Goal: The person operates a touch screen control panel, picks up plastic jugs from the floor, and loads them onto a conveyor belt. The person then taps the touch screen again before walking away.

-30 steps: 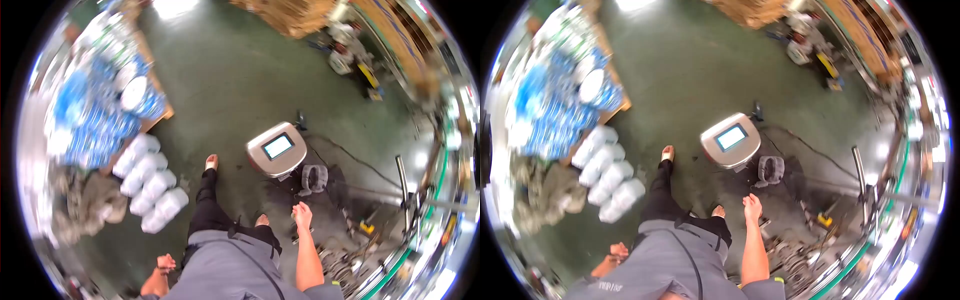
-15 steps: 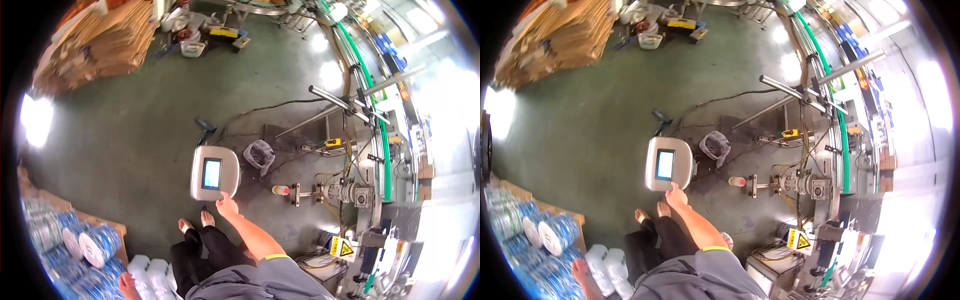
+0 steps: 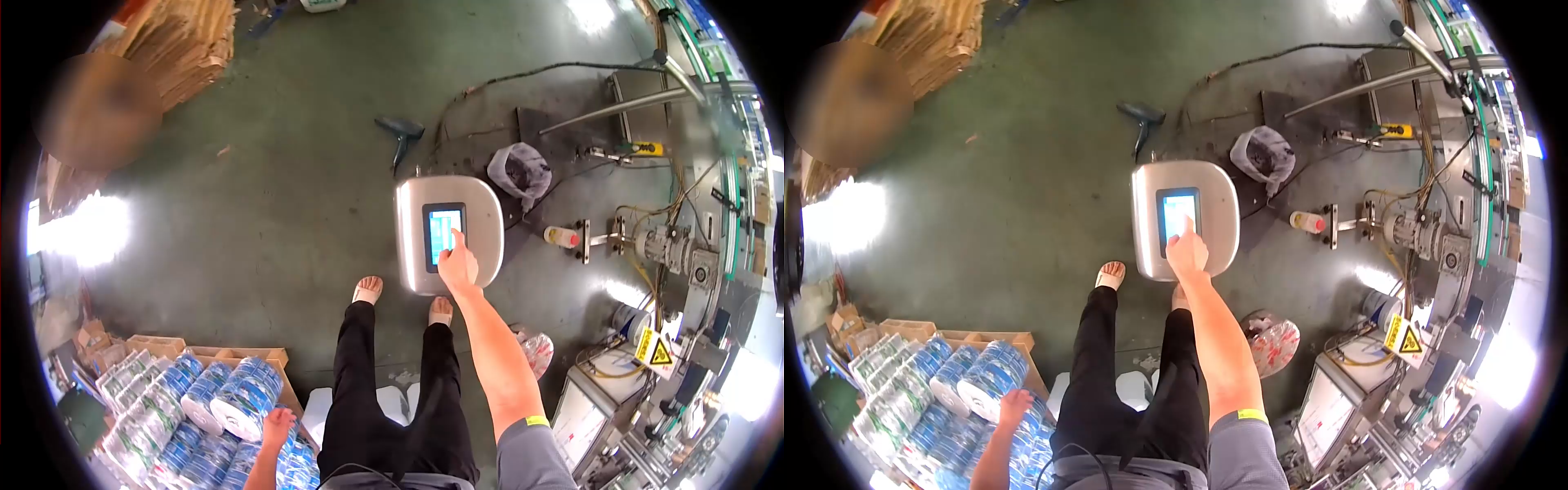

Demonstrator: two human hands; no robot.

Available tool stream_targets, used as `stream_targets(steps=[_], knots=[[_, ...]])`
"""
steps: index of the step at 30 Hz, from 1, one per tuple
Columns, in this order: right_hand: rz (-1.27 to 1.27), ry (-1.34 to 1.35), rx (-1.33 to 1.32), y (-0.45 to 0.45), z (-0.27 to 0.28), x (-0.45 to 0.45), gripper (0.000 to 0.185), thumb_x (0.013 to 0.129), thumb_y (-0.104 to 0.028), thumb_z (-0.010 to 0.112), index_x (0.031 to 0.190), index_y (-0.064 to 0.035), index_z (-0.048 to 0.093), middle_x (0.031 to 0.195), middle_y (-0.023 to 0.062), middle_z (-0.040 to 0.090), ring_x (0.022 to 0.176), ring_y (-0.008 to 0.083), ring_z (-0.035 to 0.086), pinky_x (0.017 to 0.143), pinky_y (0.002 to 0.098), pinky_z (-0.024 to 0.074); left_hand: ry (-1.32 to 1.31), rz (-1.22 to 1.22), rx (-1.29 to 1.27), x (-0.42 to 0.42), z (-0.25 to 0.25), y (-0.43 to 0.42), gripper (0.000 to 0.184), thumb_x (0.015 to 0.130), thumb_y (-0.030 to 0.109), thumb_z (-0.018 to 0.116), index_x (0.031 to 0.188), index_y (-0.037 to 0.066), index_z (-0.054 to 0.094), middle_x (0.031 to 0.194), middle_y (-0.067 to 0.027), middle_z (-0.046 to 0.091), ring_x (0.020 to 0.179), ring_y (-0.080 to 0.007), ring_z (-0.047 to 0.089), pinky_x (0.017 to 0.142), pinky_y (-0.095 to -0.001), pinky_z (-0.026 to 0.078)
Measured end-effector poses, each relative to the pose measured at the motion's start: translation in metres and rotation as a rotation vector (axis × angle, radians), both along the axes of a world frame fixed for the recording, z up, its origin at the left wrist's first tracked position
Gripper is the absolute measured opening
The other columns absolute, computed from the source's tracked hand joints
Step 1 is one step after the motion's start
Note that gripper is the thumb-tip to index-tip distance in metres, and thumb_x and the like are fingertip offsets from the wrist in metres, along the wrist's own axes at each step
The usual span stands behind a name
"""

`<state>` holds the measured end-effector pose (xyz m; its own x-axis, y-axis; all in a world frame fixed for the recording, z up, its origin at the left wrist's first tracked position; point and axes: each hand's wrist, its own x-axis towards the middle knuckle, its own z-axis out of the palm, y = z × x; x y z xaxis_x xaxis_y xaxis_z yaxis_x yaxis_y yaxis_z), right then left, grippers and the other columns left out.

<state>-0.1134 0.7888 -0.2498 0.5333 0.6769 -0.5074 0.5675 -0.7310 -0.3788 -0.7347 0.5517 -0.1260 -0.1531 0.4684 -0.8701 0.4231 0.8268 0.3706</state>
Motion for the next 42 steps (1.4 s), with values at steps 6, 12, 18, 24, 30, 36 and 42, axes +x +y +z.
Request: stream_targets(steps=[6, 12, 18, 24, 30, 36, 42], knots=[[-0.056, -0.039, -0.019, 0.023, -0.056, -0.023, 0.063, 0.094, -0.015, 0.055, 0.155, -0.0164, 0.041, 0.081, 0.0204, 0.073, 0.077, 0.0433, 0.071, 0.075, 0.0541, 0.0548, 0.118, -0.003, -0.006, 0.011, 0.003, 0.104, 0.034, 0.105, 0.032, 0.062, 0.111, 0.0, 0.069, 0.093, -0.012, 0.075, 0.071, -0.016, 0.069, 0.069, -0.0281, 0.057], [-0.11, -0.022, -0.035, 0.047, -0.07, -0.027, 0.066, 0.092, -0.014, 0.054, 0.156, -0.0172, 0.038, 0.082, 0.0196, 0.073, 0.078, 0.0418, 0.07, 0.074, 0.0536, 0.0532, 0.072, -0.087, -0.104, -0.013, -0.019, 0.102, 0.032, 0.105, 0.032, 0.062, 0.107, 0.001, 0.069, 0.093, -0.0118, 0.076, 0.071, -0.0167, 0.071, 0.067, -0.0283, 0.056], [-0.156, 0.003, -0.059, 0.042, -0.079, -0.031, 0.067, 0.092, -0.013, 0.055, 0.156, -0.0152, 0.037, 0.084, 0.0208, 0.073, 0.081, 0.0419, 0.072, 0.078, 0.0534, 0.055, 0.094, -0.099, -0.114, -0.029, -0.022, 0.116, 0.03, 0.104, 0.03, 0.062, 0.108, 0.001, 0.07, 0.094, -0.0126, 0.077, 0.071, -0.0171, 0.071, 0.066, -0.0288, 0.055], [-0.398, 0.043, 0.311, -0.006, -0.047, -0.098, 0.055, 0.093, -0.012, 0.057, 0.147, -0.0116, 0.05, 0.092, 0.0216, 0.074, 0.086, 0.0427, 0.072, 0.078, 0.0528, 0.0566, 0.155, -0.27, -0.195, -0.044, -0.013, 0.15, 0.033, 0.107, 0.032, 0.059, 0.119, 0.002, 0.067, 0.101, -0.0129, 0.076, 0.076, -0.0173, 0.072, 0.07, -0.0301, 0.057], [-1.088, 0.274, 0.156, -0.271, -0.014, -0.22, 0.038, 0.094, -0.018, 0.065, 0.131, -0.0139, 0.066, 0.092, 0.0158, 0.073, 0.086, 0.0341, 0.073, 0.081, 0.0435, 0.0576, 0.222, -0.614, -0.194, -0.001, 0.003, 0.201, 0.031, 0.109, 0.03, 0.055, 0.116, 0.002, 0.066, 0.097, -0.0108, 0.075, 0.071, -0.0148, 0.071, 0.061, -0.0247, 0.053], [-2.709, 0.329, 0.482, -0.638, -0.154, -0.386, 0.051, 0.097, -0.028, 0.066, 0.136, 0.0019, 0.054, 0.109, 0.0146, 0.068, 0.086, 0.0257, 0.068, 0.073, 0.0439, 0.061, 0.274, -0.935, -0.052, 0.088, 0.015, 0.252, 0.032, 0.107, 0.036, 0.058, 0.112, 0.006, 0.066, 0.093, -0.0104, 0.074, 0.069, -0.0183, 0.071, 0.061, -0.0271, 0.055], [-3.206, 0.408, 0.923, -0.809, -0.248, -0.349, 0.061, 0.096, -0.048, 0.067, 0.139, -0.0049, 0.054, 0.134, 0.0155, 0.06, 0.11, 0.0271, 0.061, 0.094, 0.0474, 0.0518, 0.264, -1.246, 0.081, 0.169, 0.011, 0.217, 0.029, 0.108, 0.033, 0.058, 0.109, 0.006, 0.067, 0.086, -0.0081, 0.074, 0.063, -0.0125, 0.068, 0.055, -0.0247, 0.051]])
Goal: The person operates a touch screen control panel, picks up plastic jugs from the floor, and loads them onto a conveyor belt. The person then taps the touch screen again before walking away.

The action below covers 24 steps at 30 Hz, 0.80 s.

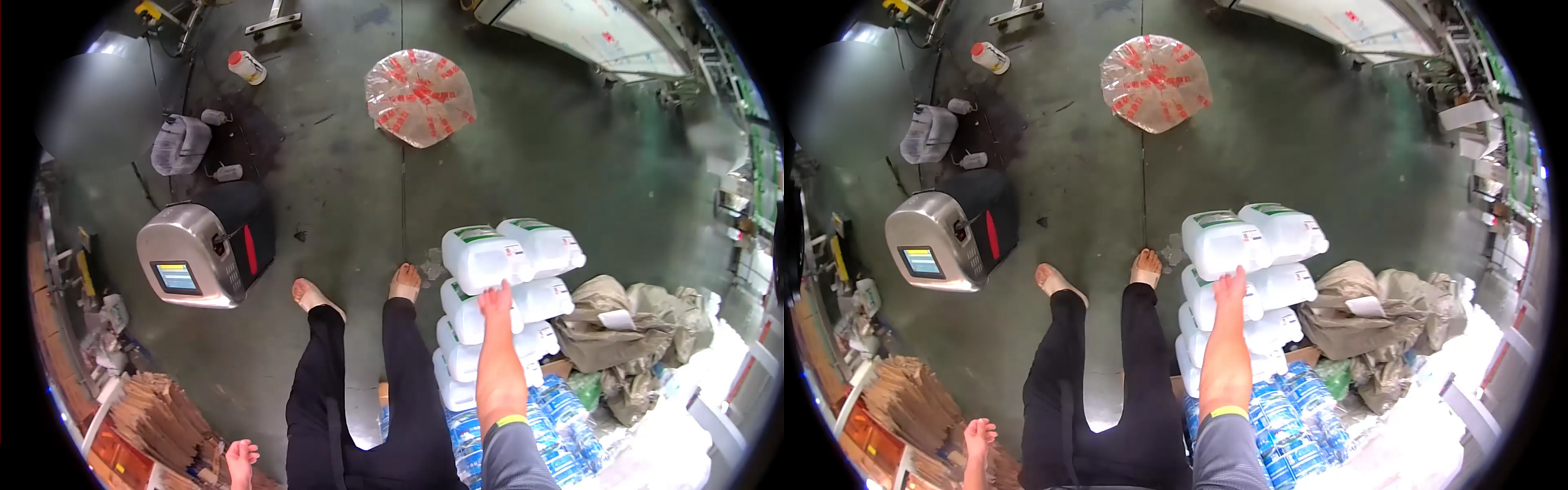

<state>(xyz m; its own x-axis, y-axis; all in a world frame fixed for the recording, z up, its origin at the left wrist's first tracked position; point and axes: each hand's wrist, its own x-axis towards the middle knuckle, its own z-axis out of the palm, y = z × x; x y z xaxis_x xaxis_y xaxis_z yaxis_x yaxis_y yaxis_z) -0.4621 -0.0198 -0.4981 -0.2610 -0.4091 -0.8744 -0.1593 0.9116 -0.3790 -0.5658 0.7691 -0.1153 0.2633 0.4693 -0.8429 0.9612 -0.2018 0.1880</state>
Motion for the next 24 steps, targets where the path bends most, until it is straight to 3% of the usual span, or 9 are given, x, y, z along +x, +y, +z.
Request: stream_targets(steps=[6, 8, 10, 11, 13, 16, 18, 21, 24], knots=[[0.091, -0.193, 0.108, -0.023, -0.053, 0.008, 0.028, 0.099, -0.036, 0.065, 0.094, -0.0092, 0.062, 0.083, 0.0079, 0.065, 0.081, 0.0285, 0.063, 0.08, 0.0463, 0.0537, -0.017, -0.137, 0.039, 0.055, 0.025, -0.081, 0.022, 0.106, 0.021, 0.061, 0.108, 0.0, 0.067, 0.09, -0.0081, 0.073, 0.072, -0.0116, 0.066, 0.066, -0.0253, 0.054], [0.061, -0.389, 0.024, -0.009, -0.078, -0.013, 0.026, 0.097, -0.035, 0.064, 0.093, -0.0092, 0.064, 0.101, 0.0123, 0.069, 0.096, 0.0322, 0.065, 0.088, 0.0534, 0.0552, -0.029, -0.314, 0.061, 0.071, 0.038, -0.106, 0.022, 0.105, 0.019, 0.062, 0.107, -0.002, 0.068, 0.089, -0.007, 0.072, 0.077, -0.014, 0.066, 0.072, -0.0306, 0.056], [0.195, -0.468, 0.182, 0.015, 0.005, 0.027, 0.033, 0.098, -0.035, 0.056, 0.088, -0.004, 0.061, 0.12, 0.0214, 0.067, 0.122, 0.0443, 0.061, 0.102, 0.067, 0.0505, 0.048, -0.585, 0.129, 0.114, 0.063, -0.14, 0.03, 0.104, 0.029, 0.062, 0.106, 0.0, 0.069, 0.089, -0.007, 0.073, 0.079, -0.0131, 0.067, 0.074, -0.0328, 0.056], [0.262, -0.263, 0.151, 0.017, 0.022, 0.031, 0.035, 0.098, -0.035, 0.055, 0.082, -0.0033, 0.059, 0.114, 0.0237, 0.067, 0.115, 0.047, 0.061, 0.097, 0.0669, 0.0522, 0.029, -0.56, 0.125, 0.135, 0.073, -0.161, 0.032, 0.104, 0.033, 0.062, 0.107, 0.002, 0.07, 0.088, -0.0061, 0.073, 0.078, -0.0133, 0.068, 0.073, -0.0328, 0.056], [0.478, -0.236, 0.027, 0.034, 0.084, 0.035, 0.03, 0.099, -0.03, 0.055, 0.075, -0.0111, 0.054, 0.079, 0.011, 0.062, 0.082, 0.0295, 0.066, 0.076, 0.0526, 0.0583, -0.061, -0.621, 0.125, 0.172, 0.079, -0.196, 0.031, 0.101, 0.035, 0.064, 0.112, 0.007, 0.073, 0.104, -0.0104, 0.077, 0.094, -0.0216, 0.074, 0.085, -0.0376, 0.057], [0.771, -0.178, -0.029, 0.068, 0.205, 0.077, 0.02, 0.102, -0.021, 0.057, 0.088, -0.0081, 0.061, 0.07, 0.0074, 0.058, 0.061, 0.0232, 0.06, 0.051, 0.0421, 0.0534, -0.176, -0.503, -0.074, 0.238, 0.086, -0.264, 0.039, 0.102, 0.04, 0.064, 0.12, 0.007, 0.07, 0.114, -0.0127, 0.076, 0.108, -0.0253, 0.073, 0.095, -0.0385, 0.056], [0.999, -0.229, -0.022, 0.104, 0.321, 0.135, 0.014, 0.097, -0.011, 0.063, 0.096, 0.0021, 0.065, 0.069, 0.0101, 0.062, 0.054, 0.0236, 0.061, 0.045, 0.0413, 0.0522, -0.308, -0.413, -0.201, 0.258, 0.049, -0.3, 0.045, 0.103, 0.045, 0.061, 0.123, 0.005, 0.068, 0.114, -0.0124, 0.076, 0.11, -0.026, 0.072, 0.097, -0.038, 0.056], [1.317, -0.259, -0.02, 0.162, 0.475, 0.219, 0.012, 0.093, -0.007, 0.068, 0.088, 0.0033, 0.065, 0.065, 0.0092, 0.061, 0.052, 0.0205, 0.059, 0.045, 0.0375, 0.0492, -0.374, -0.239, -0.168, 0.295, -0.005, -0.361, 0.056, 0.106, 0.053, 0.051, 0.122, 0.002, 0.068, 0.118, -0.0144, 0.075, 0.11, -0.028, 0.072, 0.099, -0.0393, 0.055], [1.532, -0.317, -0.034, 0.219, 0.589, 0.293, 0.014, 0.092, -0.005, 0.068, 0.078, -0.0002, 0.068, 0.063, 0.0065, 0.062, 0.053, 0.0183, 0.06, 0.048, 0.0345, 0.0481, -0.208, 0.047, -0.512, 0.377, -0.047, -0.36, 0.065, 0.108, 0.057, 0.039, 0.125, 0.002, 0.069, 0.131, -0.0189, 0.069, 0.124, -0.0307, 0.065, 0.107, -0.0432, 0.049]])
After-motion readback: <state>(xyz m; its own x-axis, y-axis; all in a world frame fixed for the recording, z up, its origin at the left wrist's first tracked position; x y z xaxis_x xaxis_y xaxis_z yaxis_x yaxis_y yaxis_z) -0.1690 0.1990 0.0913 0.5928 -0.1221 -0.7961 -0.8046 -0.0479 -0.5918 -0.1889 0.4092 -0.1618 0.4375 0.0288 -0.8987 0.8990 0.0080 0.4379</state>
